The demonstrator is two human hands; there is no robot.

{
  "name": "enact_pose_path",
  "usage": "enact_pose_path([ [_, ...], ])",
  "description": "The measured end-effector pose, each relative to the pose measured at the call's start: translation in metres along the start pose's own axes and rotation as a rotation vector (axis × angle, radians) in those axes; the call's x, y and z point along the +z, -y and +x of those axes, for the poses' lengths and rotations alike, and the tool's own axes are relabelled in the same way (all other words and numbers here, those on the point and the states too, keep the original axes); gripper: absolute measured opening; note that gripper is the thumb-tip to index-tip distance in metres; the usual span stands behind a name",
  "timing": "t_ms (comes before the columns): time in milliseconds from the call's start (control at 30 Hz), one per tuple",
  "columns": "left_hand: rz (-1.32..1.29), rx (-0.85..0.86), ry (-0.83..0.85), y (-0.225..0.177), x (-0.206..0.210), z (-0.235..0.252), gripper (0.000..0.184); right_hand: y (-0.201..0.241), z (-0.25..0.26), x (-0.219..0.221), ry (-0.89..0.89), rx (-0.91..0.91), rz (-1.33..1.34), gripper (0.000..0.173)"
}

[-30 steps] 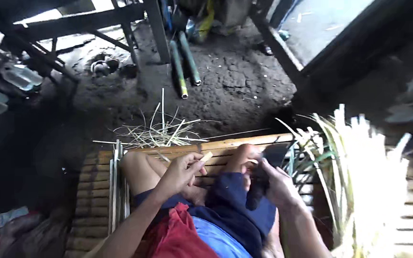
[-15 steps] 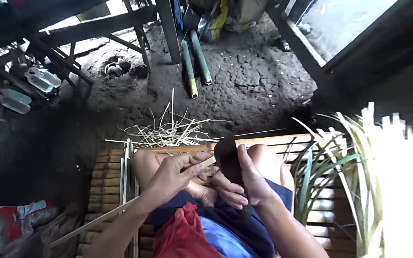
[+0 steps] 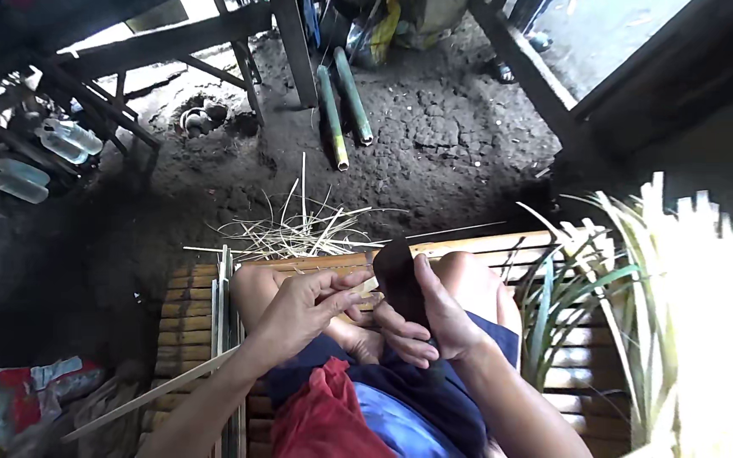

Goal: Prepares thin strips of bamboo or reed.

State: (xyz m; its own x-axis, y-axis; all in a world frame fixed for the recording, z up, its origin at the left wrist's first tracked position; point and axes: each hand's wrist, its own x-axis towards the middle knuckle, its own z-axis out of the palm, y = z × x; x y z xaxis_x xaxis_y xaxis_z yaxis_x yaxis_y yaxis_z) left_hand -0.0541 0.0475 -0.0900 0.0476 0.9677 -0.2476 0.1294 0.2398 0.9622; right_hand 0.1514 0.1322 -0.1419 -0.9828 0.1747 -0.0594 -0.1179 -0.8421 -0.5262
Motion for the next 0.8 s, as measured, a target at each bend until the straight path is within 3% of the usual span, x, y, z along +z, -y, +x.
enact_pose_path([
  [200, -0.023, 0.019, -0.014, 0.001, 0.002, 0.000, 0.024, 0.000, 0.001, 0.000, -0.010, -0.027, 0.001, 0.067],
  [367, 0.010, 0.038, -0.022, -0.003, 0.002, -0.002, 0.013, -0.001, -0.001, 0.005, -0.068, -0.038, -0.074, 0.067],
  [633, -0.223, 0.063, 0.127, -0.001, 0.002, 0.000, 0.011, -0.008, 0.011, 0.009, 0.085, -0.166, -0.041, 0.063],
  [733, -0.150, 0.080, 0.102, 0.001, 0.000, -0.002, 0.010, -0.007, 0.017, 0.009, 0.098, -0.086, -0.010, 0.065],
  [800, -0.112, 0.054, 0.058, 0.004, 0.002, -0.002, 0.009, 0.000, 0.018, 0.005, -0.011, 0.008, -0.076, 0.072],
])
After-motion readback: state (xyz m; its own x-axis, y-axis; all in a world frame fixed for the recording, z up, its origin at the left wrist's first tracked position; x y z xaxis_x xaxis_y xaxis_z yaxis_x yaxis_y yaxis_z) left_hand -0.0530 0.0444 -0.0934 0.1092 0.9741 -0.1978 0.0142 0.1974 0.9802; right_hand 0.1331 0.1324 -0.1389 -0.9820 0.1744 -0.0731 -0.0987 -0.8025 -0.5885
